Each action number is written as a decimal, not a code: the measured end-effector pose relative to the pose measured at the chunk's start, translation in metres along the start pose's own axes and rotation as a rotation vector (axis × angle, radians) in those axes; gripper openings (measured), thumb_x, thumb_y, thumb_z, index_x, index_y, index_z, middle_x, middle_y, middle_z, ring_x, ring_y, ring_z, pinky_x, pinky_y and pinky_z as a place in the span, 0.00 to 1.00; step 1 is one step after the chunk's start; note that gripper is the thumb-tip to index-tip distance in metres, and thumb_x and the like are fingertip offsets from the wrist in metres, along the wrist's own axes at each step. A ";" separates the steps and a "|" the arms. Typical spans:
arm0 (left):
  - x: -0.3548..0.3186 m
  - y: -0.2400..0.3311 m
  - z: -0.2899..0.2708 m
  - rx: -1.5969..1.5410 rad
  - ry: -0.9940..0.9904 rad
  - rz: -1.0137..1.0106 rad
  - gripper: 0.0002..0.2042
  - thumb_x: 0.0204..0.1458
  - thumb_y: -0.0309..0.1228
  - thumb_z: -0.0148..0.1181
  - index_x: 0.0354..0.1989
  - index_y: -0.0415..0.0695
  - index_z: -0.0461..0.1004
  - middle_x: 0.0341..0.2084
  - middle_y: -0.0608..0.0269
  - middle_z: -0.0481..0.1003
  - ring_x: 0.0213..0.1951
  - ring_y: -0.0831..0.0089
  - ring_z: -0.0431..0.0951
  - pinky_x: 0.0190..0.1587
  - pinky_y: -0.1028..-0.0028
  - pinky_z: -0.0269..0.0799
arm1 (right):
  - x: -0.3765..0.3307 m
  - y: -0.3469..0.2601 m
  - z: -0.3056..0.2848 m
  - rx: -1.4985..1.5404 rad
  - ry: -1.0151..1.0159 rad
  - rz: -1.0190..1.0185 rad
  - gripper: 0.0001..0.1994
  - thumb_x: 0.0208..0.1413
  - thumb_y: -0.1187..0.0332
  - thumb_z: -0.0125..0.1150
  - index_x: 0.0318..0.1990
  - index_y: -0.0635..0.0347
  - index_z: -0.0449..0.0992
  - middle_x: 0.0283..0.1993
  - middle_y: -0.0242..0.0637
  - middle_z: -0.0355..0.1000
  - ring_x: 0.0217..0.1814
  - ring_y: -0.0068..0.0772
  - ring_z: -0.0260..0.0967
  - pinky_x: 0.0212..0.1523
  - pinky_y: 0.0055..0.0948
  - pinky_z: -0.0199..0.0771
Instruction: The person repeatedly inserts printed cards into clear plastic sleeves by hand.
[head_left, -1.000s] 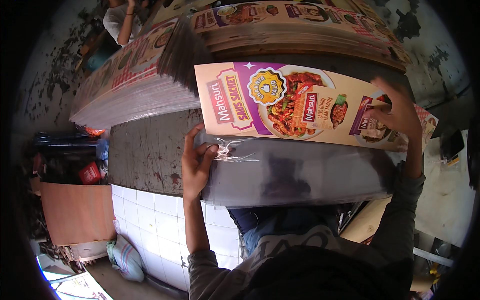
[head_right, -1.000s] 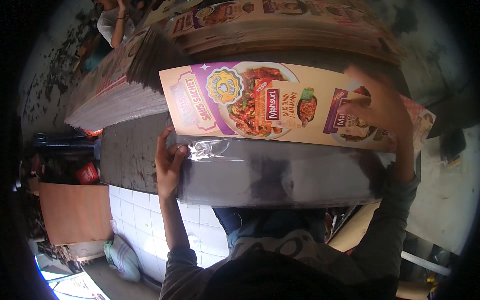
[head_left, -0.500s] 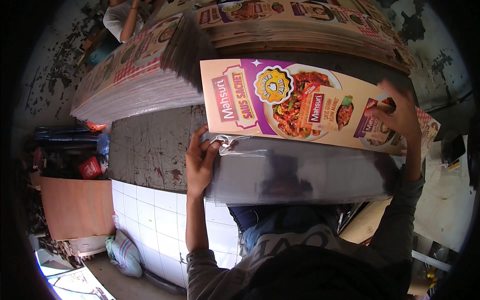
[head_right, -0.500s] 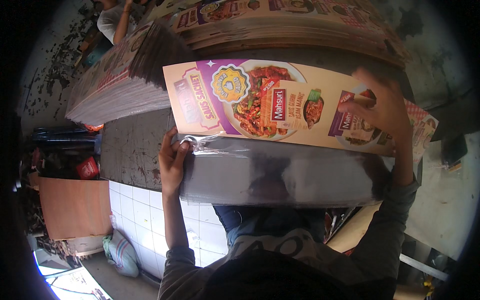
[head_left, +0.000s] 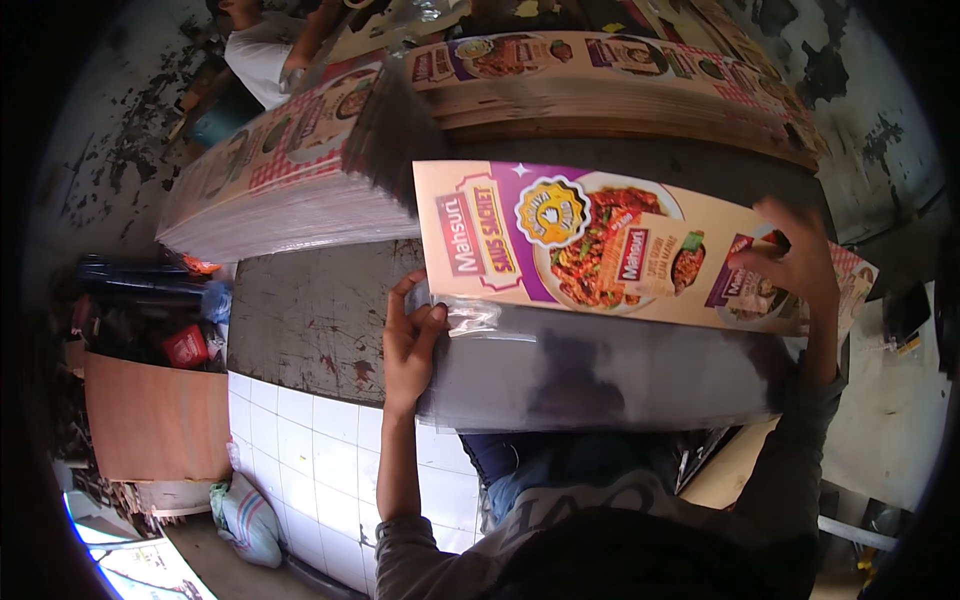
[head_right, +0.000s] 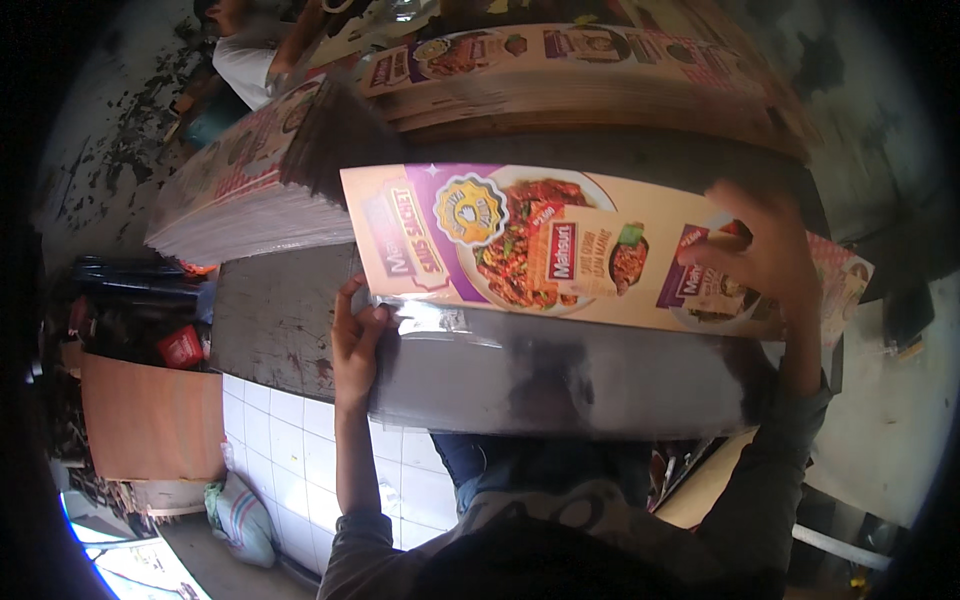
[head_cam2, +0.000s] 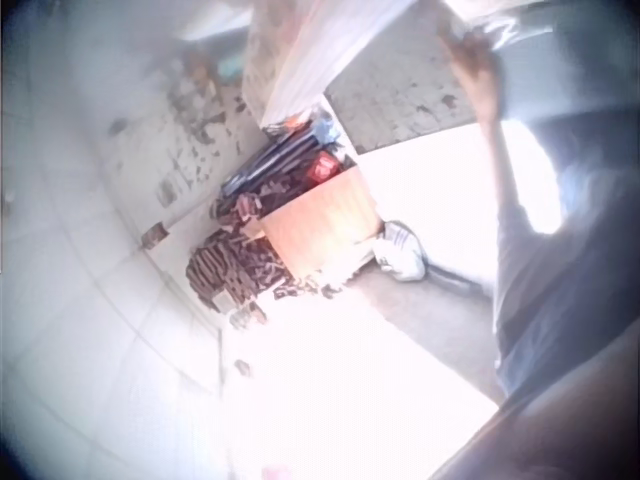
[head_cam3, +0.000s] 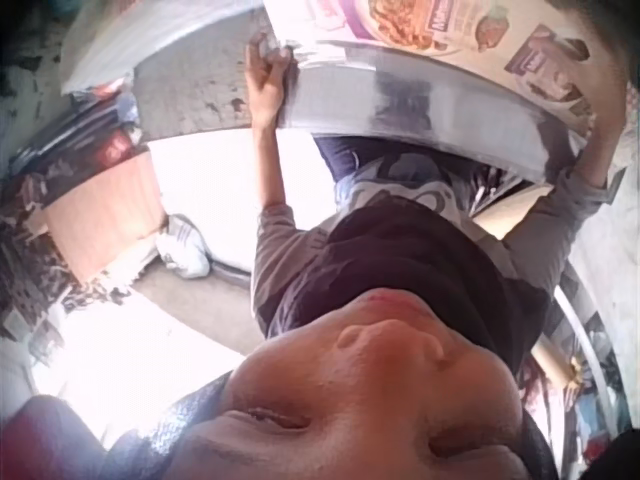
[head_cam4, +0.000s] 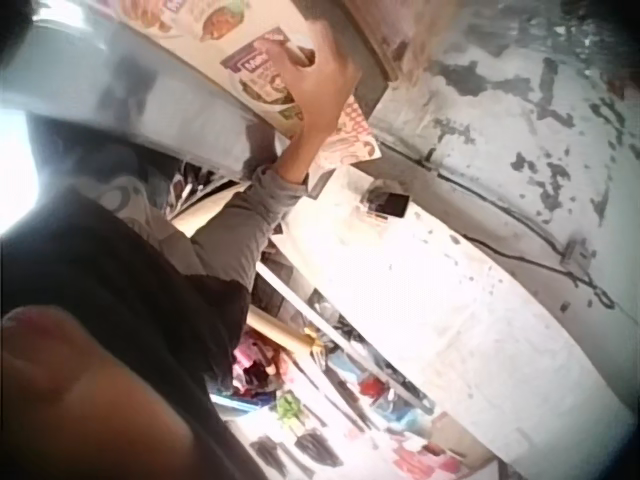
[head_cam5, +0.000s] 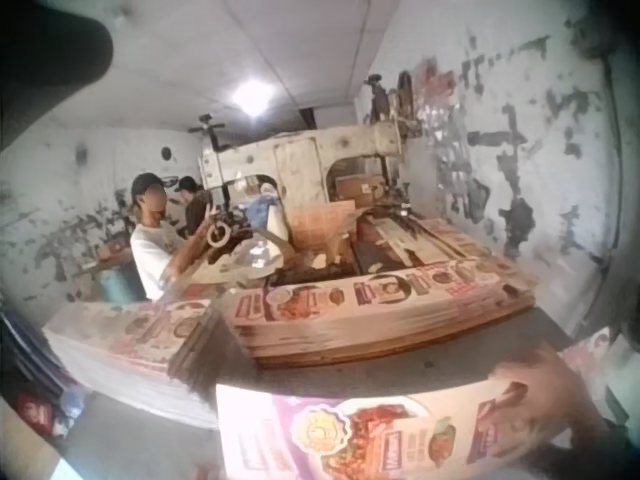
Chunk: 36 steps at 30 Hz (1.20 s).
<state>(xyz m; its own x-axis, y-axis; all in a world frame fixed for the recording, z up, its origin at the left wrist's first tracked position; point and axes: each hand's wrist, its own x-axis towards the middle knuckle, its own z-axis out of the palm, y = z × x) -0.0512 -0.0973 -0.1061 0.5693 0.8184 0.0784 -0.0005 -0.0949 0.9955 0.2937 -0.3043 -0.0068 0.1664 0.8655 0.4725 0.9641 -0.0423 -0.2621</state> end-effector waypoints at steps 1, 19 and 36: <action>0.000 -0.001 0.001 -0.025 0.002 0.008 0.20 0.56 0.24 0.48 0.56 0.35 0.52 0.26 0.62 0.76 0.32 0.84 0.69 0.41 0.83 0.61 | 0.000 -0.001 -0.002 0.000 -0.022 0.015 0.25 0.28 0.57 0.75 0.31 0.65 0.70 0.23 0.41 0.69 0.20 0.34 0.66 0.24 0.27 0.67; -0.001 -0.004 0.001 0.071 0.006 0.049 0.16 0.56 0.23 0.46 0.52 0.34 0.56 0.27 0.61 0.76 0.33 0.85 0.69 0.40 0.85 0.61 | 0.002 0.002 0.004 0.044 -0.041 0.043 0.25 0.32 0.57 0.73 0.31 0.66 0.68 0.20 0.43 0.65 0.18 0.37 0.62 0.24 0.28 0.63; -0.004 0.000 -0.003 -0.030 -0.076 0.019 0.16 0.56 0.19 0.43 0.53 0.35 0.53 0.35 0.51 0.76 0.42 0.76 0.72 0.48 0.80 0.61 | 0.006 0.001 0.004 0.008 -0.074 0.066 0.24 0.33 0.55 0.71 0.32 0.62 0.69 0.20 0.41 0.68 0.20 0.39 0.69 0.25 0.29 0.68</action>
<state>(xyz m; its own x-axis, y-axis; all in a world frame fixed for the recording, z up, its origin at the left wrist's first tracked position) -0.0555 -0.0990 -0.1058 0.6295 0.7713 0.0938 -0.0360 -0.0916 0.9951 0.2946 -0.2969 -0.0078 0.2133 0.8954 0.3909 0.9498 -0.0963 -0.2977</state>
